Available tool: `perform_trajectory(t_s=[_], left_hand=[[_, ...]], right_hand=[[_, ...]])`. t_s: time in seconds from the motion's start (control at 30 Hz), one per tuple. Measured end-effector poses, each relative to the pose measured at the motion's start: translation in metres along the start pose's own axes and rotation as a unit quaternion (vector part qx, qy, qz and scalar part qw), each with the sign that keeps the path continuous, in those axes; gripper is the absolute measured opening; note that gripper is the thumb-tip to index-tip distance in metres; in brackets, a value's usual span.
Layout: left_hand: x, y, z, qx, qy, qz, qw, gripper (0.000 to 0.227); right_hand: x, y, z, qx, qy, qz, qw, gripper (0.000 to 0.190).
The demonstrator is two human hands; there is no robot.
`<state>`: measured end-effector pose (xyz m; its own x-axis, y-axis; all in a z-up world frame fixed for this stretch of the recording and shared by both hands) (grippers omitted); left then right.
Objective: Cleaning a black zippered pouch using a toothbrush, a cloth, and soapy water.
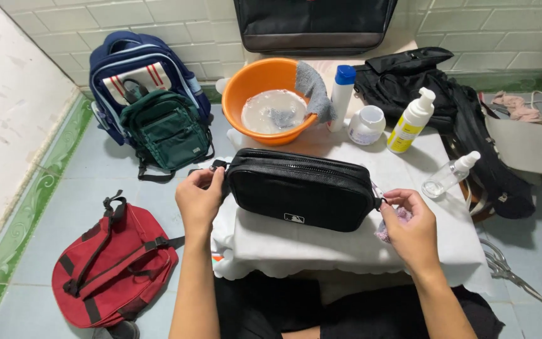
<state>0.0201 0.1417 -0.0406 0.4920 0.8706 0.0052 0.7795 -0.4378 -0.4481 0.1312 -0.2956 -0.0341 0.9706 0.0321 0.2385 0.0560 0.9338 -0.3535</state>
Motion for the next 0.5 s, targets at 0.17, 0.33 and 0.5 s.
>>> perform_trajectory(t_s=[0.17, 0.33, 0.5], left_hand=[[0.001, 0.005, -0.003, -0.018, -0.033, 0.029, 0.999, 0.022], [-0.043, -0.006, -0.099, -0.019, 0.176, -0.009, 0.984, 0.039], [-0.159, 0.073, -0.207, 0.124, 0.517, 0.133, 0.837, 0.029]], right_hand=[[-0.011, 0.003, 0.015, 0.045, 0.028, 0.016, 0.998, 0.028], [-0.016, 0.008, 0.03, 0.057, 0.027, 0.042, 0.997, 0.031], [-0.015, 0.024, 0.008, 0.12, 0.124, 0.086, 0.981, 0.039]])
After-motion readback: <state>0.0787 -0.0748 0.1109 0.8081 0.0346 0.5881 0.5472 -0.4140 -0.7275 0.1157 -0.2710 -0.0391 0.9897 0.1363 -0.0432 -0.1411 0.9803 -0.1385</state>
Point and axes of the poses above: each hand's wrist, its own x-axis towards the middle knuckle, its own y-axis out of the palm, z = x × y, the point moved 9 cm from there along x, towards the middle knuckle, and after that the axes turned 9 degrees about -y, right-handed, at the moved point
